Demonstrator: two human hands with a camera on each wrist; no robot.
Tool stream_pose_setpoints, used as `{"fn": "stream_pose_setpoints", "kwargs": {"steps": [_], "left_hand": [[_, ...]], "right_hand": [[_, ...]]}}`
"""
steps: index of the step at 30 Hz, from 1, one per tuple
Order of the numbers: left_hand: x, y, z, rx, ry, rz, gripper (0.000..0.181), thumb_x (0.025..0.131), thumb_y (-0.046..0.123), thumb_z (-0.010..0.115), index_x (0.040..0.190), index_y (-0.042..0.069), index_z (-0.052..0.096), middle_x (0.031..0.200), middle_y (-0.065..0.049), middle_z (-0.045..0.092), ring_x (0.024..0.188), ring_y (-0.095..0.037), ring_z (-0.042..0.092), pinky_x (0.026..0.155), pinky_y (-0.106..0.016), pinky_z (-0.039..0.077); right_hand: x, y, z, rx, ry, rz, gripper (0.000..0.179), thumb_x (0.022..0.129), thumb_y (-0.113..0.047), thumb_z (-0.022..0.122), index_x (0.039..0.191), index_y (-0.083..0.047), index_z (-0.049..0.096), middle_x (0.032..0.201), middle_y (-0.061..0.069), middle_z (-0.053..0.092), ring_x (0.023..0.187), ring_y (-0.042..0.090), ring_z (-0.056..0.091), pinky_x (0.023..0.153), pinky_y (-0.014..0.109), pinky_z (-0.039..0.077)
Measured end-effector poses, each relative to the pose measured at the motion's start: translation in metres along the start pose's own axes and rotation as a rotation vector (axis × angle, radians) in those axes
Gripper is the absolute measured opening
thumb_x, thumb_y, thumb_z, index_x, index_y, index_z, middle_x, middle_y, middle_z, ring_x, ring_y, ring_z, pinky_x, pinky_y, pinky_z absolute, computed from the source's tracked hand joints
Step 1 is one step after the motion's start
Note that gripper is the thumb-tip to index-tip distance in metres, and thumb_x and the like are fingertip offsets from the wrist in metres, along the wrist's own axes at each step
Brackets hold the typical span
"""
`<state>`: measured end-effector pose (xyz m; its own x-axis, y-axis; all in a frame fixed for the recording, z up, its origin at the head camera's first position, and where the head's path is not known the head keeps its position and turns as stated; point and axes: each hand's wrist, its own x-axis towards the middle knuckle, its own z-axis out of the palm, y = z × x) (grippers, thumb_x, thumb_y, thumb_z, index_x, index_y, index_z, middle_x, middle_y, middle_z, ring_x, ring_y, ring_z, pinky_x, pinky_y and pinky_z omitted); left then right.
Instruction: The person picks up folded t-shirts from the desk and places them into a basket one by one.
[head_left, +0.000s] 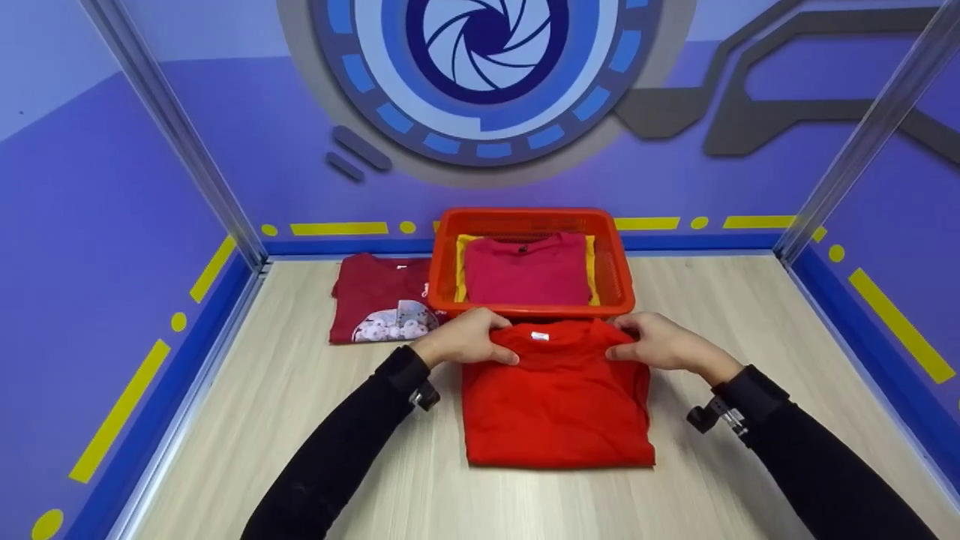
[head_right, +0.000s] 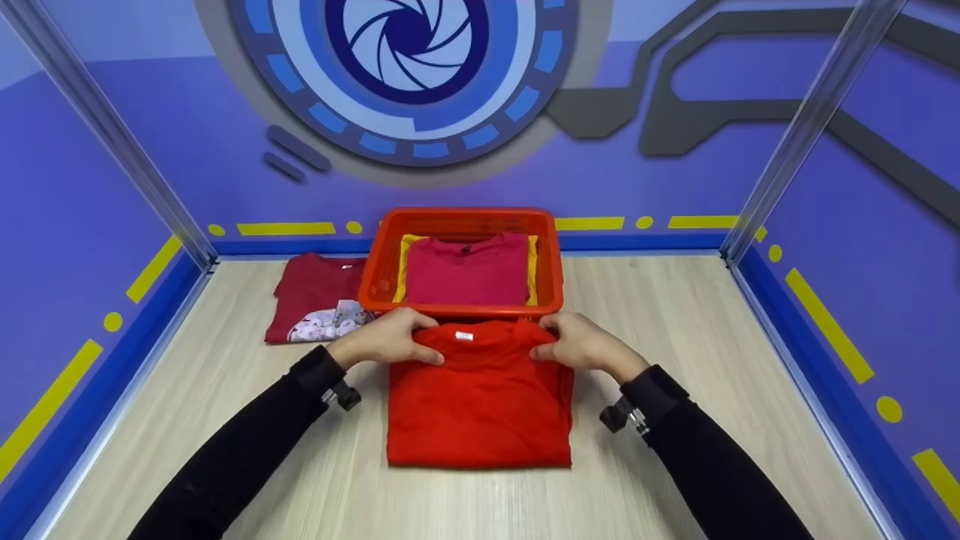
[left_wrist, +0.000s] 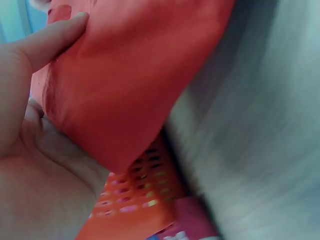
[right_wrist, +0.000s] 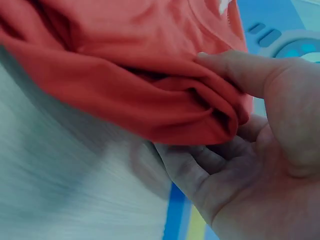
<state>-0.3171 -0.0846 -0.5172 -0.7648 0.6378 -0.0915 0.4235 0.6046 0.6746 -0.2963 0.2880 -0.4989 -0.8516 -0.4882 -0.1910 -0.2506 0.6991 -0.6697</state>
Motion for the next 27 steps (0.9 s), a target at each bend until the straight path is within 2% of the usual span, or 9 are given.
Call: {"fn": "stream_pose_setpoints", "kwargs": {"steps": [4,10,14,21,27], "left_hand": [[-0.009,0.008,-0.012,0.007,-0.004,0.037,0.025,0.092,0.040,0.089,0.100,0.020,0.078,0.074,0.012,0.049,0.075,-0.010,0.051,0.074,-0.029,0.042],[-0.019,0.021,-0.036,0.012,0.005,0.077,0.017,0.096,0.032,0.084,0.108,0.021,0.080,0.082,0.011,0.059,0.079,-0.010,0.055,0.076,-0.029,0.044],[-0.024,0.033,-0.053,0.007,0.032,0.092,0.013,0.095,0.028,0.084,0.106,0.021,0.078,0.083,0.009,0.060,0.080,-0.011,0.053,0.076,-0.031,0.042],[-0.033,0.053,-0.078,0.000,0.117,0.138,0.015,0.092,0.030,0.086,0.101,0.024,0.076,0.085,0.009,0.062,0.082,-0.012,0.052,0.076,-0.032,0.039],[-0.038,0.063,-0.096,0.007,0.225,0.178,0.014,0.094,0.029,0.086,0.105,0.025,0.079,0.085,0.008,0.063,0.076,-0.012,0.048,0.073,-0.031,0.036]], "right_hand": [[-0.010,-0.012,-0.009,-0.045,0.024,-0.037,0.020,0.099,-0.029,0.083,0.099,-0.014,0.069,0.081,-0.005,0.051,0.075,0.013,0.051,0.069,0.027,0.040],[-0.019,-0.034,-0.027,-0.043,0.077,-0.083,0.010,0.100,-0.025,0.081,0.104,-0.017,0.077,0.081,-0.005,0.059,0.069,0.010,0.054,0.065,0.024,0.044],[-0.023,-0.049,-0.039,-0.024,0.110,-0.083,0.007,0.102,-0.021,0.079,0.105,-0.016,0.077,0.083,-0.002,0.062,0.067,0.011,0.057,0.063,0.025,0.047],[-0.028,-0.076,-0.058,-0.048,0.225,-0.153,0.011,0.101,-0.017,0.080,0.112,-0.016,0.080,0.092,0.003,0.071,0.077,0.014,0.063,0.067,0.026,0.053],[-0.031,-0.093,-0.067,-0.114,0.370,-0.246,0.005,0.100,-0.013,0.081,0.100,-0.017,0.078,0.088,0.001,0.067,0.076,0.015,0.060,0.064,0.024,0.050]]}}
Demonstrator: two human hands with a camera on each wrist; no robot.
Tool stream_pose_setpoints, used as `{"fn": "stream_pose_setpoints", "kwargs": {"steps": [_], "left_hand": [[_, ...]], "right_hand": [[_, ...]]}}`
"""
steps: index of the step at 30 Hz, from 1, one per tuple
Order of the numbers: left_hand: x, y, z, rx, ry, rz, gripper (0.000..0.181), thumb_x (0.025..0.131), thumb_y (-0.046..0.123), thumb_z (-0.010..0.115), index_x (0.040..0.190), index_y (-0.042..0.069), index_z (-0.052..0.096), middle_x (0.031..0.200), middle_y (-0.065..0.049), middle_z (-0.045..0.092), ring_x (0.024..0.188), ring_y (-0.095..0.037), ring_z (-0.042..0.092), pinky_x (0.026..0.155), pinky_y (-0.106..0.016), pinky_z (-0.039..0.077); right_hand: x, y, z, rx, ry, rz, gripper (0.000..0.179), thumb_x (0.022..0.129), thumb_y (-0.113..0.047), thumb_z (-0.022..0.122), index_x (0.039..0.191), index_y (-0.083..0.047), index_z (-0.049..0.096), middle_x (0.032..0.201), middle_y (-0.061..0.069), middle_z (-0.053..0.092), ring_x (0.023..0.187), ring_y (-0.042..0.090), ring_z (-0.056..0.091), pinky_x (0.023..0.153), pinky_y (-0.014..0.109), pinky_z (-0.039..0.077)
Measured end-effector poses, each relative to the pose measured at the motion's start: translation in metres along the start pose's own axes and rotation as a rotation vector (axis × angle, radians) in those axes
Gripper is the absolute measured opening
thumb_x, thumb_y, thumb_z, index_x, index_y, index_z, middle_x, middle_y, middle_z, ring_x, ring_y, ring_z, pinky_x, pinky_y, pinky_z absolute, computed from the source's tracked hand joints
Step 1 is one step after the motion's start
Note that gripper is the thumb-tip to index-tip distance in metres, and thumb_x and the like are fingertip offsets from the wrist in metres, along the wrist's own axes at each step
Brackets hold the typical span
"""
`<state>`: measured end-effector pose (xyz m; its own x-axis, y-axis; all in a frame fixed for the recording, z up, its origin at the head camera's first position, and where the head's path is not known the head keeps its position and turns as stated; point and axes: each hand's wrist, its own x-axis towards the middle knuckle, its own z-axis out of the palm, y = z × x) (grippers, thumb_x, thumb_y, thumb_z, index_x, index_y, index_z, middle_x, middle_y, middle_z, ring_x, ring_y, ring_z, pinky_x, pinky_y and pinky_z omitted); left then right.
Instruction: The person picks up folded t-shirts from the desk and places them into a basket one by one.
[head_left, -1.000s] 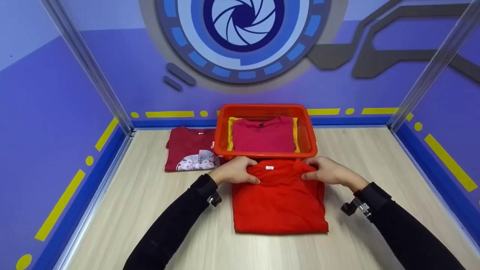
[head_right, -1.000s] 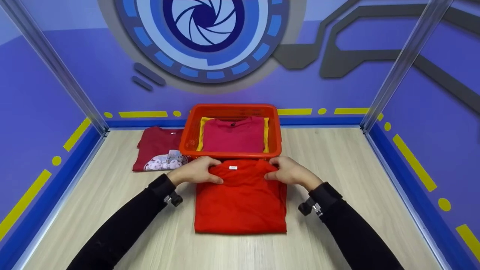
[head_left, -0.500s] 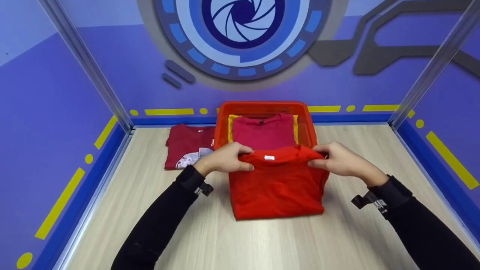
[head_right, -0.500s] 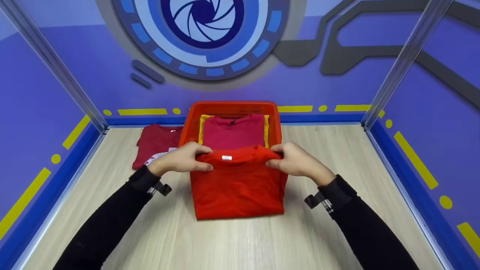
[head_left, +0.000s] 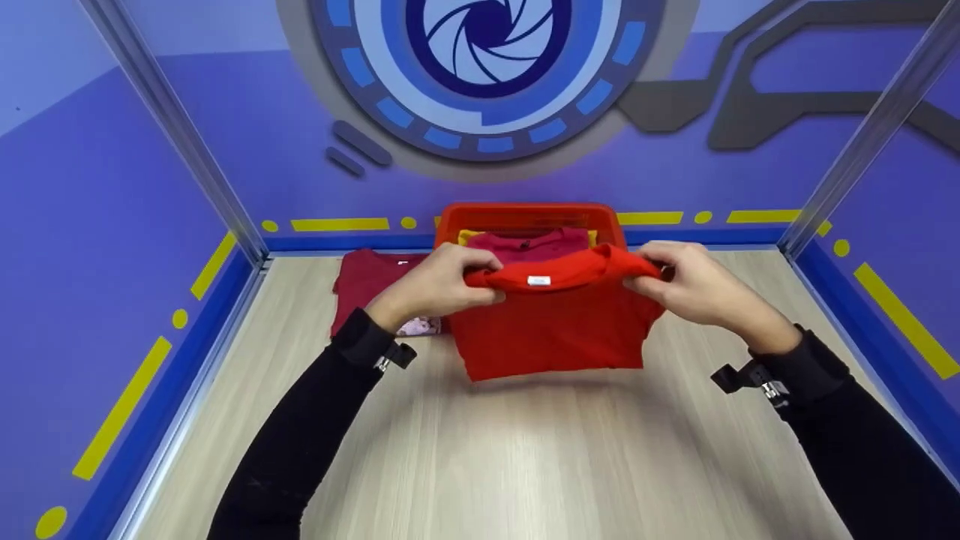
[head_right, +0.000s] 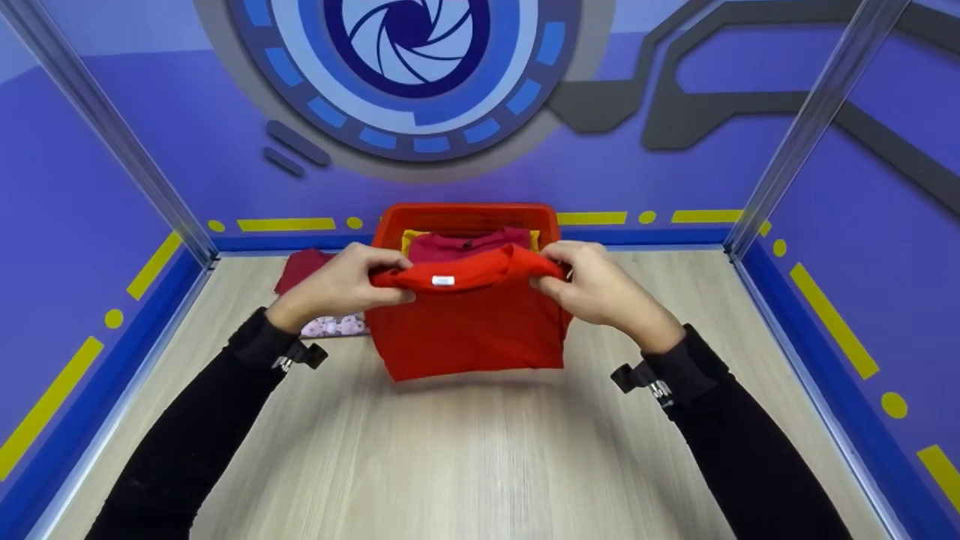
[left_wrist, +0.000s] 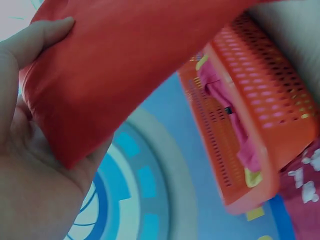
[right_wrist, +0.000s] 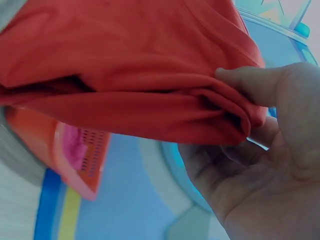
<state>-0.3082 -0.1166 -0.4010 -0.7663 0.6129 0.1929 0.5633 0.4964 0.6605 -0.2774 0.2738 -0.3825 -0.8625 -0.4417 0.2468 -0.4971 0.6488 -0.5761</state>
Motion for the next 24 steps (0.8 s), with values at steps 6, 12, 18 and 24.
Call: {"fn": "stream_pose_setpoints", "kwargs": {"steps": [6,12,18,24], "left_hand": [[0.006,0.009,-0.021,-0.004,0.014,0.010,0.014,0.096,0.026,0.082,0.110,0.024,0.080,0.092,0.003,0.065,0.077,-0.015,0.050,0.074,-0.034,0.039],[0.029,0.004,-0.038,0.007,-0.010,-0.056,0.014,0.099,0.027,0.079,0.113,0.023,0.080,0.090,-0.001,0.064,0.074,-0.018,0.053,0.073,-0.034,0.043],[0.066,-0.019,-0.039,0.062,-0.041,-0.147,0.009,0.098,0.021,0.076,0.106,0.018,0.076,0.096,-0.003,0.065,0.080,-0.020,0.056,0.076,-0.034,0.045],[0.094,-0.042,-0.033,0.159,-0.017,-0.261,0.028,0.099,0.020,0.073,0.124,0.009,0.076,0.120,-0.013,0.073,0.107,-0.029,0.066,0.095,-0.040,0.052]], "right_hand": [[0.009,-0.009,-0.011,-0.051,0.041,-0.028,0.008,0.101,-0.013,0.079,0.095,-0.016,0.074,0.078,-0.001,0.060,0.067,0.013,0.052,0.060,0.026,0.042],[0.037,-0.001,-0.019,-0.003,-0.009,0.090,0.011,0.104,-0.018,0.075,0.095,-0.013,0.070,0.077,0.001,0.052,0.064,0.015,0.047,0.060,0.028,0.039],[0.076,0.021,-0.013,-0.004,-0.081,0.185,0.012,0.106,-0.023,0.071,0.110,-0.012,0.075,0.089,0.006,0.064,0.076,0.022,0.057,0.069,0.034,0.047],[0.116,0.047,0.001,-0.068,-0.102,0.228,0.016,0.106,-0.020,0.067,0.111,-0.006,0.074,0.094,0.009,0.066,0.087,0.027,0.060,0.079,0.037,0.046]]}}
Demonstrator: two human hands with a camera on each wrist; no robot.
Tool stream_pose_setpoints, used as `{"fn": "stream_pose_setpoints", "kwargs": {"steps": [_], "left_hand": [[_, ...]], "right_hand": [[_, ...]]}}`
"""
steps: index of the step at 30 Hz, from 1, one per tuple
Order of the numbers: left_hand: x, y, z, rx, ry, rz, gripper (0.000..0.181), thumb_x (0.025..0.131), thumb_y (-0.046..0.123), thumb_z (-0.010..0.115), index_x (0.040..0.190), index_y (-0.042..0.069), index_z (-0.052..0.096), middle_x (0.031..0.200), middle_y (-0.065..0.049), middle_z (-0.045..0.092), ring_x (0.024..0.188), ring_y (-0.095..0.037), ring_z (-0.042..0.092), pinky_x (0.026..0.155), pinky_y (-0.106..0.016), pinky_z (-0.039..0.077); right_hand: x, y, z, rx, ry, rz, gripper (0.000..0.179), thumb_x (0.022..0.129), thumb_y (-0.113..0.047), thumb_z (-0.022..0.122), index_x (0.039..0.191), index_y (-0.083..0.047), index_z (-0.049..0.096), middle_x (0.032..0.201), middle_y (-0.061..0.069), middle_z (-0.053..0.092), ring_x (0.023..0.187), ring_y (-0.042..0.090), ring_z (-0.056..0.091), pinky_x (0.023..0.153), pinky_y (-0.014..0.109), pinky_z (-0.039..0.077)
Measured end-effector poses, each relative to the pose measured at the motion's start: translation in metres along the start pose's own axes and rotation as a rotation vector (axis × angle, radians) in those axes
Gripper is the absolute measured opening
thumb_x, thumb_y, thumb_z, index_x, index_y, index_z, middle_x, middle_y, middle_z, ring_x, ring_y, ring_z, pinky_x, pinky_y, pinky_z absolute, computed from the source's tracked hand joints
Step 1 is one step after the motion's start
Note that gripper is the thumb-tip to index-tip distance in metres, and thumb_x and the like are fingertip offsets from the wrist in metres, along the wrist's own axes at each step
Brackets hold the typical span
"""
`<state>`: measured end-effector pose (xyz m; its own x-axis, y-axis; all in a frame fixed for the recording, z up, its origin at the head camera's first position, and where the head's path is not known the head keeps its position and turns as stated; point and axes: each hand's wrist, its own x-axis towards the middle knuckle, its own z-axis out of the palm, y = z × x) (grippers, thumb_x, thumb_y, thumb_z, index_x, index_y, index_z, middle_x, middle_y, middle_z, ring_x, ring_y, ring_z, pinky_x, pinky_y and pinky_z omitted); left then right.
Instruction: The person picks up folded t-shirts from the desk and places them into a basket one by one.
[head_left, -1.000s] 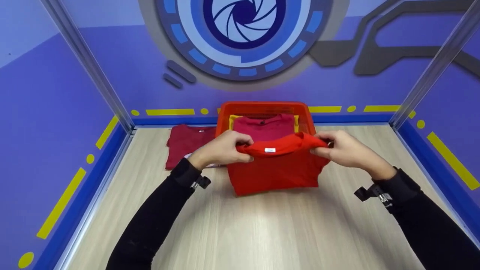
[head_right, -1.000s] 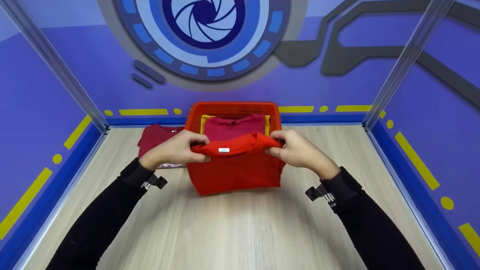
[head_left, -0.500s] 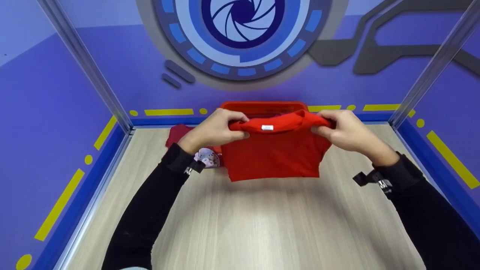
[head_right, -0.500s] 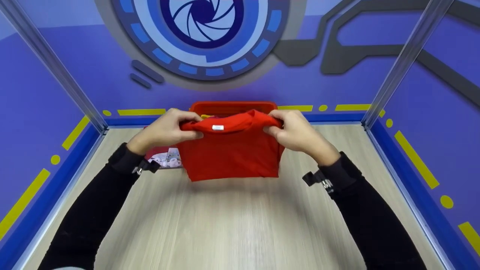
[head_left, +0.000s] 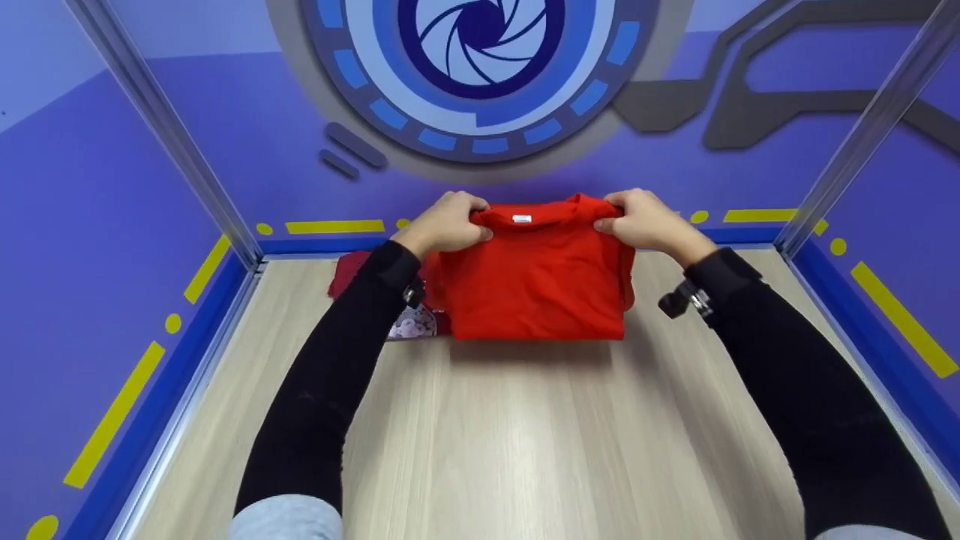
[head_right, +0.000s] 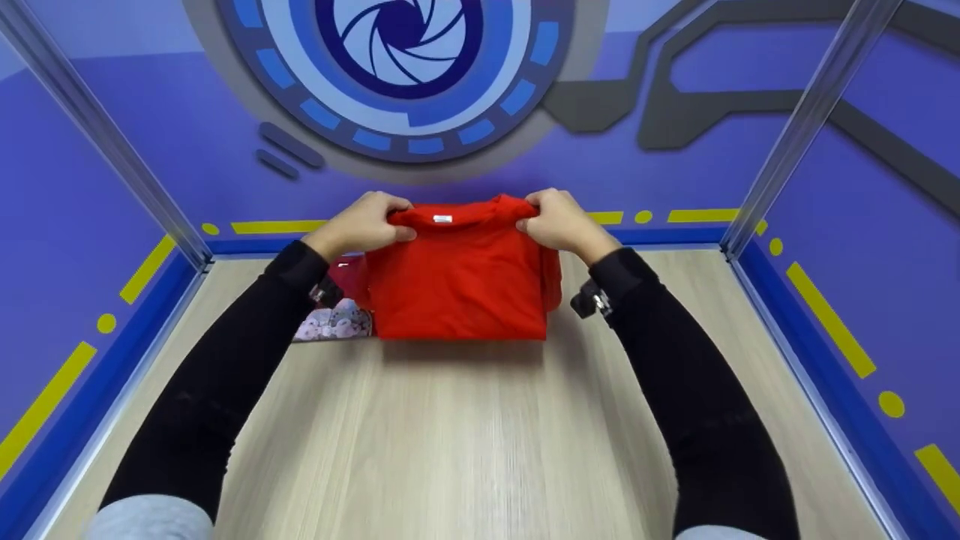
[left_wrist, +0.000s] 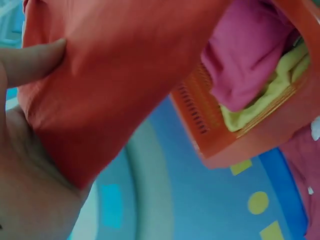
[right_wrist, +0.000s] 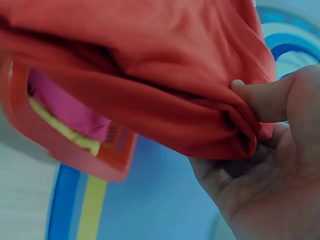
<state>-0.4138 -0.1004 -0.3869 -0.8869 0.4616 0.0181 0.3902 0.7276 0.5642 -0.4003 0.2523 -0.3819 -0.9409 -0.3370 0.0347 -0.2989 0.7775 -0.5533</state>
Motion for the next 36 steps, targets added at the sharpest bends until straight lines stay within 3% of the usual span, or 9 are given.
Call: {"fn": "stream_pose_setpoints", "kwargs": {"steps": [2,5,8,12,17,28,33,36], "left_hand": [[0.007,-0.003,0.005,0.023,0.009,-0.044,0.044,0.100,0.020,0.071,0.141,0.007,0.071,0.140,-0.017,0.072,0.128,-0.032,0.066,0.111,-0.043,0.052],[0.015,-0.009,0.016,0.063,0.005,-0.100,0.061,0.101,0.024,0.070,0.158,0.006,0.059,0.162,-0.015,0.061,0.152,-0.032,0.056,0.128,-0.047,0.045],[0.020,-0.015,0.027,0.118,-0.022,-0.132,0.059,0.103,0.027,0.070,0.158,0.009,0.061,0.162,-0.014,0.062,0.153,-0.033,0.056,0.129,-0.052,0.042],[0.023,-0.022,0.038,0.164,-0.043,-0.169,0.051,0.104,0.026,0.071,0.153,0.011,0.066,0.158,-0.012,0.065,0.145,-0.032,0.061,0.126,-0.052,0.045],[0.029,-0.031,0.047,0.190,-0.071,-0.214,0.049,0.104,0.023,0.072,0.152,0.009,0.066,0.157,-0.011,0.066,0.141,-0.029,0.064,0.122,-0.045,0.050],[0.033,-0.041,0.053,0.215,-0.079,-0.230,0.048,0.106,0.020,0.069,0.153,0.009,0.065,0.157,-0.012,0.066,0.141,-0.030,0.064,0.122,-0.046,0.051],[0.033,-0.043,0.052,0.203,-0.074,-0.219,0.047,0.106,0.019,0.068,0.152,0.008,0.066,0.156,-0.013,0.067,0.138,-0.031,0.066,0.120,-0.046,0.052],[0.033,-0.043,0.051,0.196,-0.076,-0.215,0.048,0.106,0.019,0.069,0.153,0.008,0.065,0.158,-0.013,0.065,0.140,-0.031,0.065,0.122,-0.046,0.051]], "right_hand": [[0.012,0.004,0.007,-0.015,0.007,0.014,0.021,0.105,-0.018,0.067,0.116,-0.003,0.075,0.101,0.015,0.070,0.095,0.032,0.062,0.086,0.041,0.048],[0.025,0.013,0.023,-0.045,0.013,0.025,0.033,0.103,-0.015,0.067,0.129,0.004,0.074,0.118,0.026,0.074,0.110,0.038,0.065,0.098,0.048,0.051],[0.031,0.020,0.039,-0.087,-0.007,0.034,0.035,0.103,-0.014,0.066,0.130,0.008,0.072,0.116,0.029,0.073,0.109,0.040,0.064,0.097,0.050,0.052],[0.037,0.027,0.056,-0.107,-0.046,0.046,0.018,0.105,-0.014,0.067,0.112,0.003,0.070,0.090,0.014,0.060,0.088,0.031,0.058,0.080,0.041,0.047],[0.044,0.030,0.069,-0.135,-0.072,0.019,0.014,0.106,-0.015,0.069,0.100,-0.002,0.067,0.080,0.004,0.051,0.079,0.025,0.054,0.074,0.033,0.043],[0.054,0.026,0.076,-0.220,-0.116,0.005,0.017,0.106,-0.015,0.068,0.098,0.000,0.066,0.077,0.005,0.047,0.080,0.028,0.053,0.078,0.038,0.044],[0.059,0.025,0.076,-0.235,-0.130,0.008,0.023,0.105,-0.016,0.068,0.115,0.004,0.073,0.096,0.018,0.067,0.093,0.032,0.060,0.088,0.043,0.049],[0.061,0.025,0.075,-0.233,-0.147,0.018,0.025,0.105,-0.016,0.069,0.120,0.003,0.074,0.107,0.021,0.072,0.098,0.032,0.063,0.093,0.044,0.051]]}}
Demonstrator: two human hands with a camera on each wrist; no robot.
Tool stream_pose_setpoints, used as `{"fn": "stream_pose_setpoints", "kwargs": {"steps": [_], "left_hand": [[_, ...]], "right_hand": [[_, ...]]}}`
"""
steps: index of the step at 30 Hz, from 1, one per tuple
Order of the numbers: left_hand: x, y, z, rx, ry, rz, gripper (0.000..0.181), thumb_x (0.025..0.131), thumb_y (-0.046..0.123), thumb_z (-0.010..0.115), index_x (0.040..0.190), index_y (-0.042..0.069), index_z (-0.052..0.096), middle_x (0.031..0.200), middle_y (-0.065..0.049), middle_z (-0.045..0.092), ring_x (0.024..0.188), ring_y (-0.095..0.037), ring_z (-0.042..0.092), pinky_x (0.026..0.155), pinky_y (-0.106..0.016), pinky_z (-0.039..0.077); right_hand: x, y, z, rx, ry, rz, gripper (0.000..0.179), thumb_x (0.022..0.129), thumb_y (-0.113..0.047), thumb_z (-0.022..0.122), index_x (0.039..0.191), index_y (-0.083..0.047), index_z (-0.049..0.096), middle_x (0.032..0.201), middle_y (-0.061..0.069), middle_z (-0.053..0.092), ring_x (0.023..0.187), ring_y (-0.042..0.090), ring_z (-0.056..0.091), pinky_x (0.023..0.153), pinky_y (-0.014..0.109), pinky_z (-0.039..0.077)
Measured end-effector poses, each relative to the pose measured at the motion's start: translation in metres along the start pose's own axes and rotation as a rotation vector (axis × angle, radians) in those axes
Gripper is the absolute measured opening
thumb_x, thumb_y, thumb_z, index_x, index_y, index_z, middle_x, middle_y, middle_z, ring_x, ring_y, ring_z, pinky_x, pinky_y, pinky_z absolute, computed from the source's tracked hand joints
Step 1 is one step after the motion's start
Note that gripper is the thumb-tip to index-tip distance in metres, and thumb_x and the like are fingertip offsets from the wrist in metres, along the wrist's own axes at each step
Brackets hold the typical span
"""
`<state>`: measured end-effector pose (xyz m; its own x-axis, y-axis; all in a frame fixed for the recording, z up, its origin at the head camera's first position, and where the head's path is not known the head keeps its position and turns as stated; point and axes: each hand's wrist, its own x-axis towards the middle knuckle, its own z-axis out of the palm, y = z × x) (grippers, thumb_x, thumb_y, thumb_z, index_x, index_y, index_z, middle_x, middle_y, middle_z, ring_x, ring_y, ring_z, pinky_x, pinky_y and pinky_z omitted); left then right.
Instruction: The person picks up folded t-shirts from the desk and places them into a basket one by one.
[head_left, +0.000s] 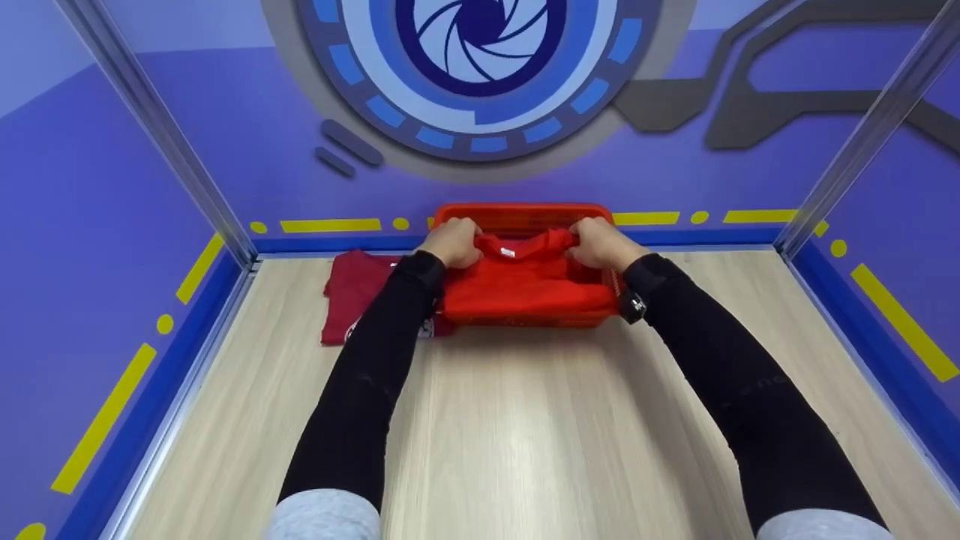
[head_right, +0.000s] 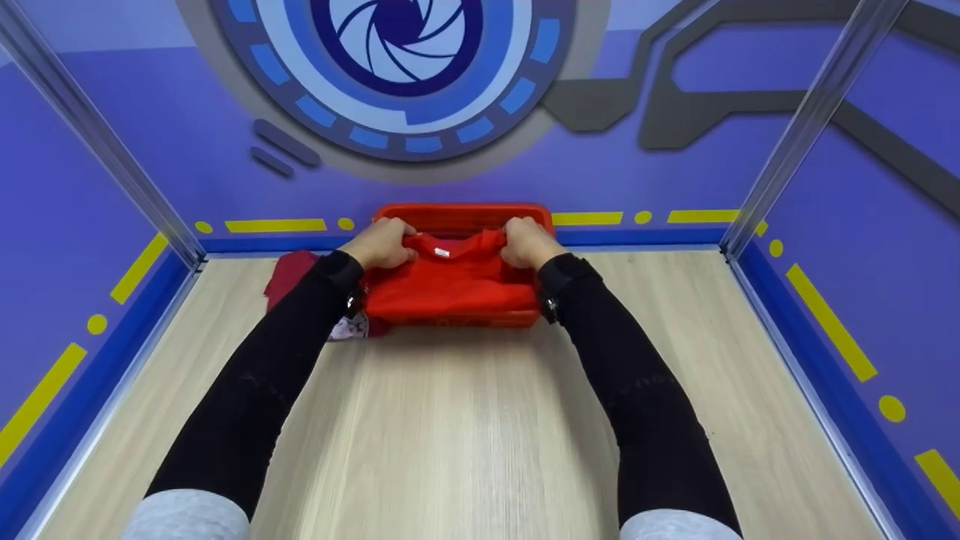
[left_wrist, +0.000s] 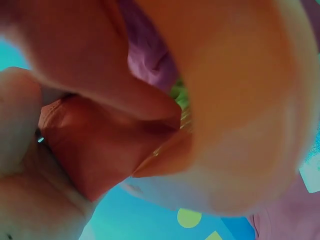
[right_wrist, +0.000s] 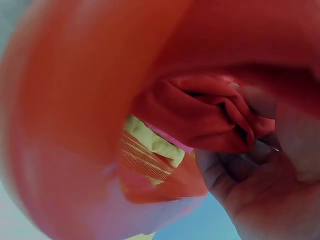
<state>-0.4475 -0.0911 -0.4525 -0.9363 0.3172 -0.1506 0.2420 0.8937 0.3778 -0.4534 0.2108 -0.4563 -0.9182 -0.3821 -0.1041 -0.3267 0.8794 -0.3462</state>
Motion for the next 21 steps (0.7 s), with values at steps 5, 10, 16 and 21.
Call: {"fn": "stream_pose_setpoints", "kwargs": {"steps": [5,10,16,21], "left_hand": [[0.0018,-0.0008,-0.0018,-0.002,0.010,-0.007,0.048,0.107,0.020,0.069,0.154,0.008,0.065,0.158,-0.013,0.065,0.140,-0.030,0.065,0.122,-0.046,0.051],[0.0053,-0.0006,-0.0030,-0.007,0.024,0.004,0.049,0.107,0.020,0.069,0.154,0.008,0.064,0.159,-0.014,0.065,0.141,-0.030,0.065,0.122,-0.045,0.051],[0.0058,0.0001,-0.0042,-0.009,0.029,0.010,0.048,0.108,0.018,0.067,0.154,0.008,0.064,0.159,-0.014,0.064,0.143,-0.031,0.063,0.122,-0.046,0.050],[0.0049,0.0004,-0.0057,-0.013,0.039,0.016,0.046,0.109,0.018,0.066,0.154,0.009,0.064,0.159,-0.014,0.064,0.143,-0.031,0.063,0.121,-0.047,0.051]], "right_hand": [[0.0001,0.0008,-0.0027,0.027,0.027,-0.007,0.019,0.106,-0.015,0.069,0.114,0.001,0.074,0.095,0.014,0.066,0.095,0.032,0.062,0.089,0.043,0.050],[-0.0006,0.0011,-0.0038,0.014,0.060,-0.018,0.014,0.105,-0.013,0.069,0.105,0.001,0.071,0.086,0.009,0.057,0.090,0.031,0.058,0.084,0.041,0.047],[0.0010,-0.0011,-0.0052,-0.014,0.072,-0.036,0.014,0.104,-0.013,0.069,0.103,0.001,0.070,0.088,0.011,0.059,0.091,0.031,0.058,0.087,0.043,0.049],[0.0021,-0.0013,-0.0054,-0.019,0.081,-0.043,0.013,0.103,-0.012,0.070,0.097,-0.001,0.067,0.083,0.008,0.054,0.085,0.030,0.056,0.082,0.041,0.047]]}}
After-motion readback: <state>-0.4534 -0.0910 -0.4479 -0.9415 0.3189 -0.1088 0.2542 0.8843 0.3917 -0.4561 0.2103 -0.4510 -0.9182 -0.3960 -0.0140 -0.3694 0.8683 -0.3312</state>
